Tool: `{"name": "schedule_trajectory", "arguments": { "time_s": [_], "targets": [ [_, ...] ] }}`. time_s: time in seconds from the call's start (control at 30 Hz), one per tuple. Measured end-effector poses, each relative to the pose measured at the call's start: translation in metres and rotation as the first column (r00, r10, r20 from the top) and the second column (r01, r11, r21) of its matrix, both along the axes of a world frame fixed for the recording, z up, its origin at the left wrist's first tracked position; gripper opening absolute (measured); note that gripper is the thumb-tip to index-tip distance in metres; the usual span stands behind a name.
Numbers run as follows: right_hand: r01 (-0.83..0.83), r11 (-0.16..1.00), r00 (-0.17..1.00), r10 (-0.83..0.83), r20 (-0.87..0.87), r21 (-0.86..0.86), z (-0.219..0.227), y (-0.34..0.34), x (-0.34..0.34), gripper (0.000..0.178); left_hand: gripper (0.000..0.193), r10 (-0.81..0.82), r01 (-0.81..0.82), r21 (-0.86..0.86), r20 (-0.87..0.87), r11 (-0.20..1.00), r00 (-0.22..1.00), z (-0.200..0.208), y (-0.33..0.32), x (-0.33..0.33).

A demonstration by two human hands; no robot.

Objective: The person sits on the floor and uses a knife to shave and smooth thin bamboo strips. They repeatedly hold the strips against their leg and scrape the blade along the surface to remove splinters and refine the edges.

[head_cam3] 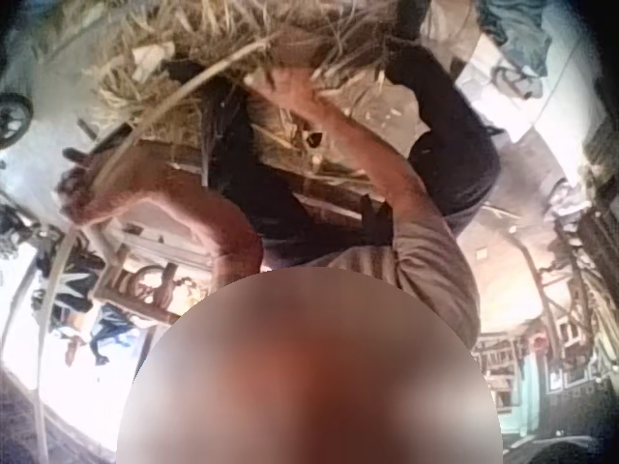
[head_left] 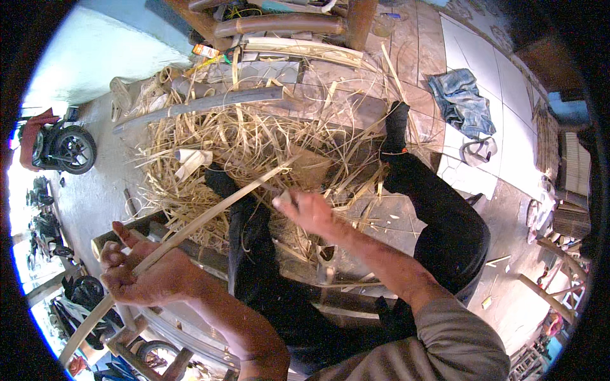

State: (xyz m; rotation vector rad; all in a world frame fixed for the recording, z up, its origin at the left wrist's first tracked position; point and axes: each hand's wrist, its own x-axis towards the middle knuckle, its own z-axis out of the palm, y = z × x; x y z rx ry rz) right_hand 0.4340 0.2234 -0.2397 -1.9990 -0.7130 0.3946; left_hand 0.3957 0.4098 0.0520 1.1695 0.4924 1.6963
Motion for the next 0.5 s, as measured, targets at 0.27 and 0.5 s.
{"name": "schedule_trajectory", "arguments": {
  "time_s": [0.27,0.5],
  "targets": [
    [0.157,0.988,0.965,-0.156,-0.21,-0.011,0.006,-0.013,0.019,0.053,0.016,-0.128,0.128,0.013,0.085,0.992,0.988,-0.005,0.026,-0.009],
    [0.116,0.992,0.957,-0.126,-0.263,-0.053,-0.01,-0.018,0.031,0.05,0.021,-0.228,0.226,0.054,0.037,0.973,0.973,-0.016,0.056,-0.028]
  ]
}}
